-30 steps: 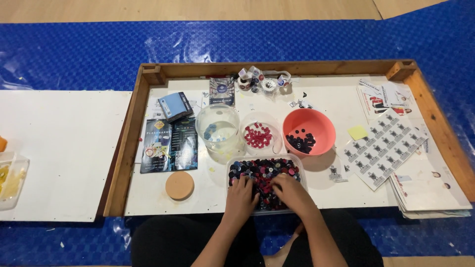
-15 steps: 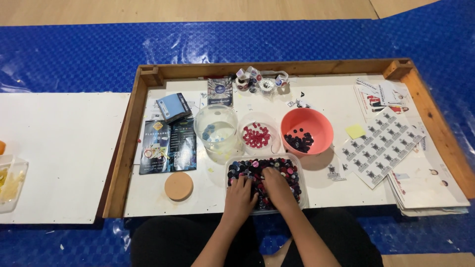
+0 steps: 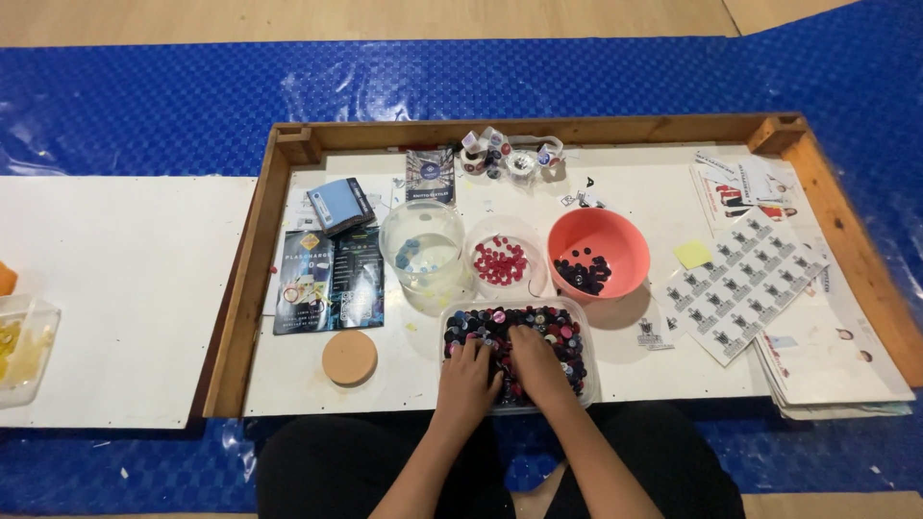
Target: The person sits on the floor and sorts small colorful buttons from a clear plastic container into a pink bowl. They repeatedly pick up buttons with both hands and transfer them to the bowl.
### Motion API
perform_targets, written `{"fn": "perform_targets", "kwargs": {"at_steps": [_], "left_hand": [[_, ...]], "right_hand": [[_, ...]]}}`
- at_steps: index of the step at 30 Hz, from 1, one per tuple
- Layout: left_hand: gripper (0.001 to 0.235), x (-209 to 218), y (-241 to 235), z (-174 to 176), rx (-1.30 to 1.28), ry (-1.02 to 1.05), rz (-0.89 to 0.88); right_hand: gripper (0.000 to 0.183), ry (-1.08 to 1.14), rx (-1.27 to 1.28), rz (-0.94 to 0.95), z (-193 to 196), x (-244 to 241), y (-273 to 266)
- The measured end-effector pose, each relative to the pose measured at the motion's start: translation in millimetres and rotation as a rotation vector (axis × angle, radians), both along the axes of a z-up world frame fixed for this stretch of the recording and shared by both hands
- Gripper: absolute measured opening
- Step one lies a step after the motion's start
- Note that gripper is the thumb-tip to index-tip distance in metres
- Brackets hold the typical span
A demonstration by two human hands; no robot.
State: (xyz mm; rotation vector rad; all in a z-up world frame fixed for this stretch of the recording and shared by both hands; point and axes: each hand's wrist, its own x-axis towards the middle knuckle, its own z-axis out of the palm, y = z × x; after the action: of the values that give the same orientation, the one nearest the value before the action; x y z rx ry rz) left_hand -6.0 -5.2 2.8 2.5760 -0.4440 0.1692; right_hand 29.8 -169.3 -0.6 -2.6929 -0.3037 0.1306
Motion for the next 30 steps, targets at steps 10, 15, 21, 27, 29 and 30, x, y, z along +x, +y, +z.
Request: {"fn": "perform_targets", "kwargs": {"at_steps": [10, 15, 21, 27, 29, 30], "left_hand": [[0.047, 1.1, -2.1, -1.5, 0.036, -0.033, 0.000], [0.039, -2.1, -0.7, 3.8, 0.018, 0.007, -0.001], [0.041, -2.3, -0.5, 11.9, 0.010, -0.012, 0.018], [0.032, 0.9, -9.0, 20.4, -0.371, -0.019, -0.092], [0.029, 0.3, -10.3, 19.2, -0.424, 0.066, -0.084], [0.027, 0.2, -10.9, 18.8, -0.478, 0.150, -0.078]], "right_hand": [[0.020, -0.190, -0.272, 0.010, -48.6, 14.6, 0.7], [0.012, 0.161, 0.330, -0.209, 30.1, 8.9, -10.3], [0.013, 0.404, 0.663, -0.339, 57.2, 2.8, -32.1], [0.018, 0.474, 0.799, -0.306, 51.3, 3.5, -37.2], [0.019, 0.517, 0.763, -0.324, 64.3, 0.8, -30.5], [0.022, 0.558, 0.728, -0.342, 71.0, -0.2, -27.1]]}}
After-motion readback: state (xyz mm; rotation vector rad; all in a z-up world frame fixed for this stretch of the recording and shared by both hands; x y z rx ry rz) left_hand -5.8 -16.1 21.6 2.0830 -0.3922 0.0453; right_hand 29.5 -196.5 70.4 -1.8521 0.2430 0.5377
